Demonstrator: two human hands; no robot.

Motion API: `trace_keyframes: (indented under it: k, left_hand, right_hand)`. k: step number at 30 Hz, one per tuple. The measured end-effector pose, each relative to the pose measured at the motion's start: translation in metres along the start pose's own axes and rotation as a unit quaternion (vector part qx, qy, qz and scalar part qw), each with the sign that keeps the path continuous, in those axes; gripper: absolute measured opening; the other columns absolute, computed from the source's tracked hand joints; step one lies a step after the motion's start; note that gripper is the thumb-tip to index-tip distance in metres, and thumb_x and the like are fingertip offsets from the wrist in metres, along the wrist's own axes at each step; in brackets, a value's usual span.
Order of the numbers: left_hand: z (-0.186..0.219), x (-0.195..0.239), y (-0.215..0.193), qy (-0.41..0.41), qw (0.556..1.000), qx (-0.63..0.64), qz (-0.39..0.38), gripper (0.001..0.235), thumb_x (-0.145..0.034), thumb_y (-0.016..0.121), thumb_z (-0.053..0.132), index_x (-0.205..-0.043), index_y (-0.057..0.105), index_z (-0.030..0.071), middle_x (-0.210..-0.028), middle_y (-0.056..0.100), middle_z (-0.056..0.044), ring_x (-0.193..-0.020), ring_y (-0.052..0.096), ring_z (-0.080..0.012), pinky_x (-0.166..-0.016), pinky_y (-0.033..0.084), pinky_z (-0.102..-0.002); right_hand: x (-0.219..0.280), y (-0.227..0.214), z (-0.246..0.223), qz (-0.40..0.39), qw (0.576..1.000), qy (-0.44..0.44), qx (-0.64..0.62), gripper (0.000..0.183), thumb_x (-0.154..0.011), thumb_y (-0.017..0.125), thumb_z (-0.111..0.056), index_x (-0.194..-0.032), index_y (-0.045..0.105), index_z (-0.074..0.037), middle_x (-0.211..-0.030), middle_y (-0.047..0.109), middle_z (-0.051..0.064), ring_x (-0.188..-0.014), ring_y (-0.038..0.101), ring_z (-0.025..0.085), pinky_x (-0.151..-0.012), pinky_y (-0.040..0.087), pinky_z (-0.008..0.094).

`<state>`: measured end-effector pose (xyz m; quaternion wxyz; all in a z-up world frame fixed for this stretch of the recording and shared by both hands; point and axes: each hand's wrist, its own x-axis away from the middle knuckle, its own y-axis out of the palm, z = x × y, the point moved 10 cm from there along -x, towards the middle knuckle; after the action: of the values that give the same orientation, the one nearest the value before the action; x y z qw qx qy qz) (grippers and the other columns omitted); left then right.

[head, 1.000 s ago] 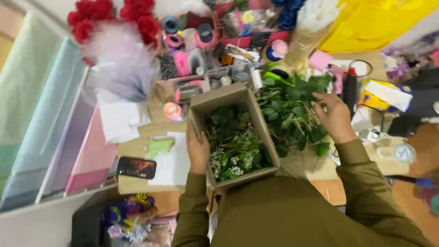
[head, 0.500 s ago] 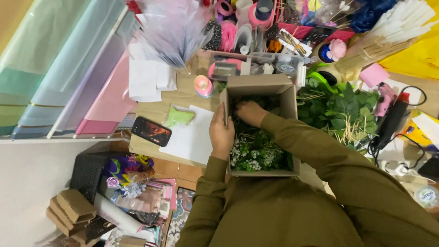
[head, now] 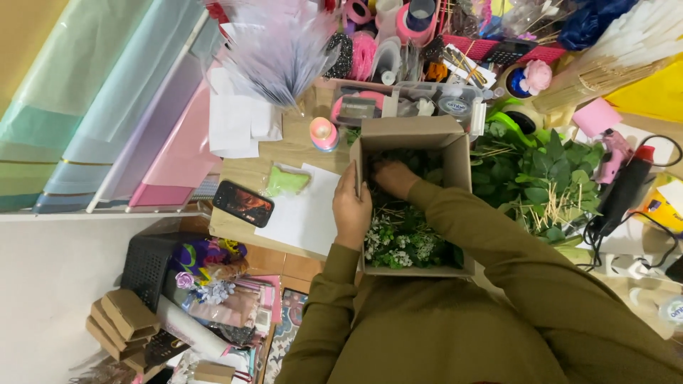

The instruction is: The person arranges artificial greenery and small white flowers into a cardboard box. They repeatedly pick up stems from the table, adjust their placement, and tuck them into the box to create a layered floral arrangement.

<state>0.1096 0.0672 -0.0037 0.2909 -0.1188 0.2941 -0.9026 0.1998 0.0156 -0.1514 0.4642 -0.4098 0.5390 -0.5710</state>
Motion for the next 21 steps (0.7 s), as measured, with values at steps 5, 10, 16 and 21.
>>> trace_keyframes:
  k: [5,10,16,21]
  left_hand:
    - [-0.007,-0.001,0.003,-0.001,1.0,0.011,-0.002,0.052,-0.101,0.053,0.008,-0.152,0.043,0.008,-0.146,0.05,-0.02,-0.132,0.052,-0.0386,-0.099,0.057,-0.045]
    - [-0.002,-0.003,0.0,0.004,1.0,0.013,0.006,0.051,-0.1,0.056,0.007,-0.15,0.046,0.005,-0.143,0.052,-0.022,-0.13,0.054,-0.0403,-0.099,0.057,-0.046]
    - [0.006,-0.002,-0.005,0.007,1.0,0.021,-0.005,0.051,-0.1,0.055,0.007,-0.151,0.046,0.005,-0.144,0.052,-0.022,-0.131,0.054,-0.0399,-0.099,0.056,-0.046]
    - [0.037,0.006,-0.024,0.102,0.99,-0.066,0.075,0.049,-0.096,0.064,0.005,-0.144,0.053,-0.001,-0.145,0.05,-0.026,-0.131,0.052,-0.0412,-0.106,0.049,-0.052]
  right_hand:
    - [0.005,-0.019,0.01,-0.015,0.997,0.037,-0.068,0.009,-0.084,0.067,-0.014,-0.082,0.073,-0.008,-0.079,0.069,0.009,-0.076,0.067,0.028,-0.06,0.052,0.041]
    - [0.017,-0.097,0.039,-0.045,0.964,0.094,-0.244,0.016,-0.086,0.066,-0.016,-0.089,0.071,0.0,-0.084,0.065,0.016,-0.082,0.065,0.036,-0.065,0.051,0.044]
    - [0.077,-0.191,0.077,-0.01,0.866,0.231,-0.444,0.019,-0.097,0.066,-0.023,-0.101,0.07,-0.005,-0.094,0.069,0.014,-0.091,0.068,0.033,-0.073,0.055,0.042]
    - [0.138,-0.217,0.083,0.134,0.455,0.313,-0.823,0.018,-0.1,0.06,-0.009,-0.115,0.065,0.0,-0.093,0.069,0.003,-0.075,0.065,0.011,-0.062,0.053,0.023]
